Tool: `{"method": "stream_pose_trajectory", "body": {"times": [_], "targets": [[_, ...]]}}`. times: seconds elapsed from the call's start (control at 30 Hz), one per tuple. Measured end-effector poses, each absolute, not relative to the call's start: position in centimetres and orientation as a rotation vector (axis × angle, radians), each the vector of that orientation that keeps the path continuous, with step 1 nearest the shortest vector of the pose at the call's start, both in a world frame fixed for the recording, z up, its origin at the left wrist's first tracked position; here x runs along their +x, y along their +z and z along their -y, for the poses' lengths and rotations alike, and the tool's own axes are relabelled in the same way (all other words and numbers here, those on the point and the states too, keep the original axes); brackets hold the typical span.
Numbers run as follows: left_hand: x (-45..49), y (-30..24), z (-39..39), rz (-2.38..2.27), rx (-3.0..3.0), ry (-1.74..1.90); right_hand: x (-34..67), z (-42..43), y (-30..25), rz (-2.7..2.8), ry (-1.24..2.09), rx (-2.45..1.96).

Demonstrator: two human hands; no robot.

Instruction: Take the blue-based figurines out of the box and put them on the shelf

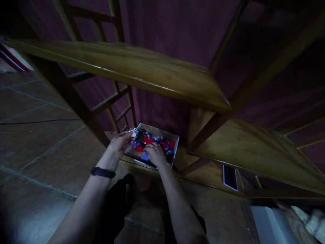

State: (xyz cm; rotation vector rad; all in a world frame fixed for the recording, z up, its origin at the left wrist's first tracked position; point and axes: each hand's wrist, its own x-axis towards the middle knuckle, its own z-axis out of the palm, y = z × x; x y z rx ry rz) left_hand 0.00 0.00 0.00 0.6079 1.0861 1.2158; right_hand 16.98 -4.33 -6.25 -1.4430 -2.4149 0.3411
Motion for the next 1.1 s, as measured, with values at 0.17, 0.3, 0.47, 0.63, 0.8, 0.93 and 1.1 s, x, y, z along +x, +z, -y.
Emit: {"method": "stream_pose_trajectory", "body": {"times": [0.17,0.3,0.47,0.63,0.8,0.93,1.1], "targets": [[0.4,0.0,0.1,-1.05,0.594,1.207,16.0,4.7,-6.7,2.42,0.275,-1.583],[0.4,0.1,0.1,-1.056,0.578,1.218,16.8,4.7,-6.2,2.4,0.28,-1.698],[0.1,0.3,0.1,-1.047,0.574,1.227,19.0,4.4,-5.7,2.25,0.269,-1.807],[0.2,0.3,0.0,-1.052,0.562,1.221,21.6,3.6,-5.9,2.014,0.435,-1.85],[0.3,0.3,0.0,-1.059,0.564,1.215,21.1,4.1,-5.3,2.019,0.273,-1.895],[0.3,0.3,0.2,-1.06,0.568,1.207,18.1,4.6,-4.9,2.285,0.212,-1.721],[0.3,0.4,0.4,-1.067,0.574,1.189,15.8,4.6,-5.9,2.439,0.286,-1.761]]}}
